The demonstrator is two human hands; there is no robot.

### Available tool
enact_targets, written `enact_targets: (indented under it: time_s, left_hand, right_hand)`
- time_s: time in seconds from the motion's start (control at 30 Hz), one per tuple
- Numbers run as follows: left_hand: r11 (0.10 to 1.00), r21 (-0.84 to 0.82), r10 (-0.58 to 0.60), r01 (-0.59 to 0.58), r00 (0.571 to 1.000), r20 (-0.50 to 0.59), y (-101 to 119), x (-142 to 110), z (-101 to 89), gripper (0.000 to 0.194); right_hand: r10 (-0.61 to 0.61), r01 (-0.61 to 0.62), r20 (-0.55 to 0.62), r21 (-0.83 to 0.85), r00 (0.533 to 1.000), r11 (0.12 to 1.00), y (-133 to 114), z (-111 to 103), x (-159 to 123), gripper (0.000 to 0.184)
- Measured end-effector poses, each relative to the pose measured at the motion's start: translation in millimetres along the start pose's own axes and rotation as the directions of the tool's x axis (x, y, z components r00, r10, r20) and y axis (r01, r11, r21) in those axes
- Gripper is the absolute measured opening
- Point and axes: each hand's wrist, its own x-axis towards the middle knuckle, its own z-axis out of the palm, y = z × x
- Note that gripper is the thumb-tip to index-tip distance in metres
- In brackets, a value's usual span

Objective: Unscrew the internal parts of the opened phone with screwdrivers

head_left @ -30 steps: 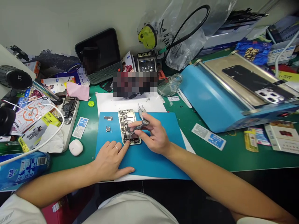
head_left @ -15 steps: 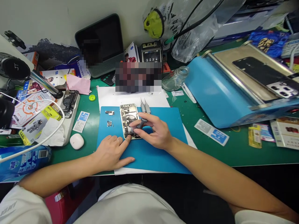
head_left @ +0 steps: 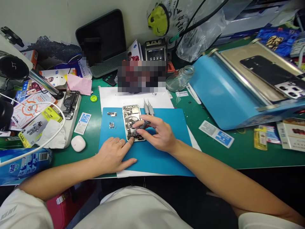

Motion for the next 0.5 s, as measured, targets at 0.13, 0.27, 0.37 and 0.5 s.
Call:
enact_targets:
  time_s: [0.13,0.27,0.37,0.5]
  left_hand:
    - [1.000,0.014,0.008,-0.008,1.000,-0.011,0.4,0.8,-0.1,0.067]
    - [1.000,0.019,0.008,-0.008,1.000,-0.017,0.9,1.6,-0.1,0.067]
    - [1.000,0.024,0.015,-0.014,0.999,-0.036,0.9,1.3,0.6,0.067]
    - [0.999,0.029,0.018,-0.016,0.999,-0.051,0.9,0.9,1.4,0.066]
  right_hand:
    - [-0.001,0.001,-0.003,-0.014,1.000,1.000,-0.2,-0.3,0.2,0.055]
    - [-0.035,0.036,0.010,-0.041,0.999,0.999,1.2,-0.5,-0.4,0.055]
    - [-0.058,0.058,0.016,-0.040,0.998,0.997,1.9,-0.3,-1.1,0.056]
    - [-0.049,0.049,-0.003,-0.030,0.999,0.998,1.8,0.0,-1.5,0.057]
